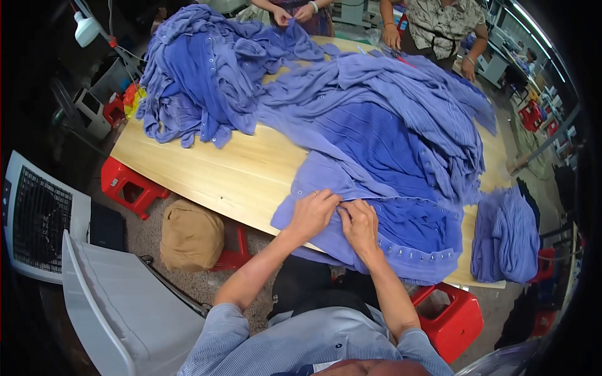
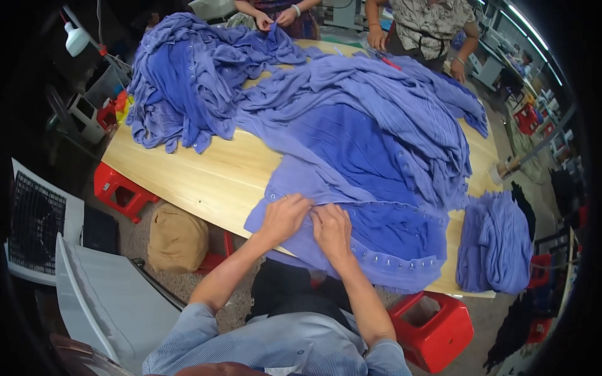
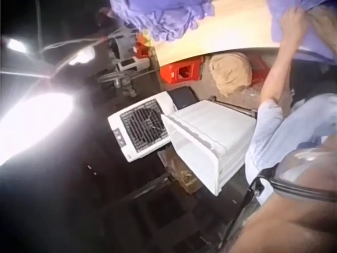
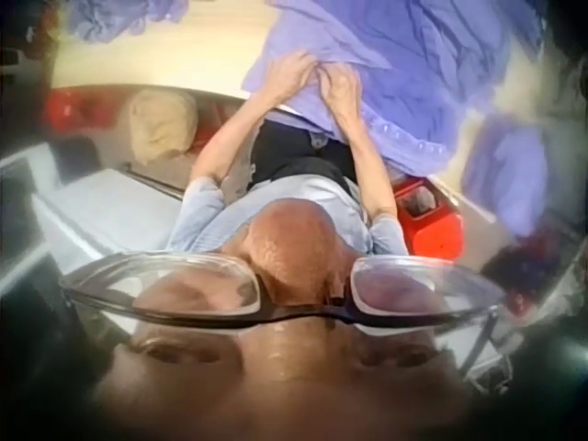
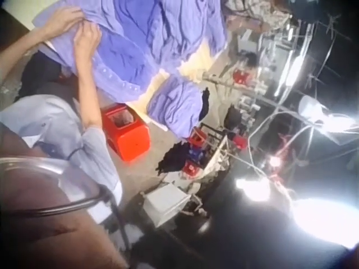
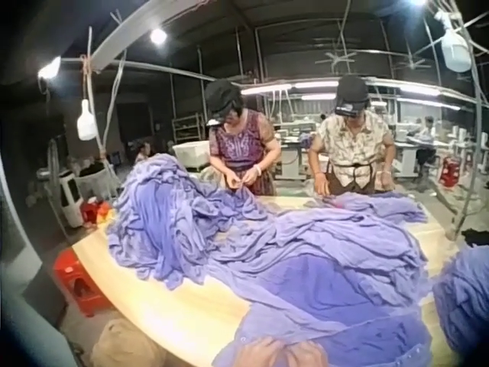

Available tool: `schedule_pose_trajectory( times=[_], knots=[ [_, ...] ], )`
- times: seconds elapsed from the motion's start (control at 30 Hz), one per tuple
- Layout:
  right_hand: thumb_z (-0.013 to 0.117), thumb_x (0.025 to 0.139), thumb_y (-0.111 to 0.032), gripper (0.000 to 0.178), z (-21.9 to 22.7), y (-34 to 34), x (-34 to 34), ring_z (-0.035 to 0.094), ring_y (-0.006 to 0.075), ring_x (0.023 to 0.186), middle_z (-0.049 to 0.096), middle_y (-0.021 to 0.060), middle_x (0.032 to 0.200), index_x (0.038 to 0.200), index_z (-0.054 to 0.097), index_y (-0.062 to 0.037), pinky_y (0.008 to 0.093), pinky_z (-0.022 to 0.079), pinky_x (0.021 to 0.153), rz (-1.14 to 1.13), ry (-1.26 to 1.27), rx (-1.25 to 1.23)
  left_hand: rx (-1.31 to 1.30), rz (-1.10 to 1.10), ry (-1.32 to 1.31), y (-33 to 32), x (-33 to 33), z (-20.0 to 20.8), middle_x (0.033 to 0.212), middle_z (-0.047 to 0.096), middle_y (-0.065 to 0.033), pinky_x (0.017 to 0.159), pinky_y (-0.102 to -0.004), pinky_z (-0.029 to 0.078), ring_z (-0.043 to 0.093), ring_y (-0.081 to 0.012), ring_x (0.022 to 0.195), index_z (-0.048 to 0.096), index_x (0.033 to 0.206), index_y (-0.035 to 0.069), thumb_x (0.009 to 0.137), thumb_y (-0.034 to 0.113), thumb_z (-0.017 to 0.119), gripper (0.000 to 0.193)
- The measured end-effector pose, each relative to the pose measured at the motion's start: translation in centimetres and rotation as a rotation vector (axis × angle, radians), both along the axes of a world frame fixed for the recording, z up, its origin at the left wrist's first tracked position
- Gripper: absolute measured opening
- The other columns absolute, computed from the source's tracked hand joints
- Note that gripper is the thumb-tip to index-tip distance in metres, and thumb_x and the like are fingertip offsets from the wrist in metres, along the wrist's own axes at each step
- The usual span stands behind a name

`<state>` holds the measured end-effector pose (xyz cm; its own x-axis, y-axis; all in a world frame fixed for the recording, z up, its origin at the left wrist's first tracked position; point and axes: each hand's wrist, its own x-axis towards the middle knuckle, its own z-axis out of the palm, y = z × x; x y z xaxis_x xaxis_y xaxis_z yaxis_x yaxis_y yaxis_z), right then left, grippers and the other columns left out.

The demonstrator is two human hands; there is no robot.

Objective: Inspect and fold blue pleated garments with metal snaps on a work table.

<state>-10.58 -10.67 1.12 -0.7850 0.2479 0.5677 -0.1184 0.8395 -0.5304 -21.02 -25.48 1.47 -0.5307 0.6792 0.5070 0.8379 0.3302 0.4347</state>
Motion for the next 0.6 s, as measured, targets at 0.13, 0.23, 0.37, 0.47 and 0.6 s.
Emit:
schedule_pose_trajectory(
  times=[0.13, 0.23, 0.37, 0.47, 0.6],
  knots=[
    [0.082, 0.09, -0.007, 0.009, 0.0, -0.4, -0.6, 0.071, 0.0362, 0.087, 0.074, 0.0141, 0.094, 0.098, 0.079, -0.0042, 0.0463, 0.051, 0.076, -0.066, -0.042, 0.0, 0.053, 0.003, -0.056, 0.2, -0.6, -0.1, 0.1, 0.068, -0.0087, 0.075, -0.0466, 0.058, 0.072, -0.033, 0.094, 0.075, 0.108, 0.009, 0.098, 0.01, 0.073, 0.01],
    [0.084, 0.089, -0.006, 0.01, 0.1, -0.1, -0.3, 0.072, 0.0349, 0.086, 0.075, 0.0137, 0.094, 0.098, 0.079, -0.0038, 0.0445, 0.052, 0.077, -0.054, -0.02, 0.041, 0.079, -0.016, -0.041, 0.3, -0.7, -0.3, 0.099, 0.068, -0.0084, 0.076, -0.0467, 0.058, 0.072, -0.0332, 0.093, 0.076, 0.106, 0.009, 0.098, 0.01, 0.073, 0.009],
    [0.081, 0.09, -0.007, 0.01, 0.1, 0.5, 0.1, 0.07, 0.0337, 0.085, 0.07, 0.0123, 0.091, 0.098, 0.076, -0.0041, 0.0455, 0.049, 0.075, 0.014, 0.054, 0.085, 0.066, -0.024, -0.04, 0.3, -0.6, -0.1, 0.098, 0.068, -0.0086, 0.077, -0.0465, 0.058, 0.071, -0.0336, 0.093, 0.076, 0.106, 0.009, 0.098, 0.01, 0.073, 0.008],
    [0.08, 0.091, -0.007, 0.009, 0.5, 0.6, -0.3, 0.069, 0.0311, 0.083, 0.066, 0.0112, 0.087, 0.097, 0.074, -0.0049, 0.0441, 0.047, 0.076, 0.004, 0.051, 0.157, 0.103, -0.054, -0.07, 0.0, -0.8, -0.1, 0.101, 0.071, -0.0091, 0.078, -0.0461, 0.059, 0.072, -0.0356, 0.092, 0.077, 0.107, 0.009, 0.095, 0.006, 0.077, 0.012],
    [0.083, 0.087, -0.003, 0.015, 0.5, 0.5, -0.3, 0.071, 0.0308, 0.083, 0.069, 0.0097, 0.087, 0.099, 0.075, -0.0048, 0.0437, 0.048, 0.079, 0.014, 0.04, 0.182, 0.099, -0.07, -0.085, -0.1, -1.0, -0.1, 0.1, 0.072, -0.0109, 0.08, -0.0458, 0.058, 0.072, -0.0376, 0.094, 0.076, 0.106, 0.007, 0.094, 0.004, 0.077, 0.013]
  ],
)
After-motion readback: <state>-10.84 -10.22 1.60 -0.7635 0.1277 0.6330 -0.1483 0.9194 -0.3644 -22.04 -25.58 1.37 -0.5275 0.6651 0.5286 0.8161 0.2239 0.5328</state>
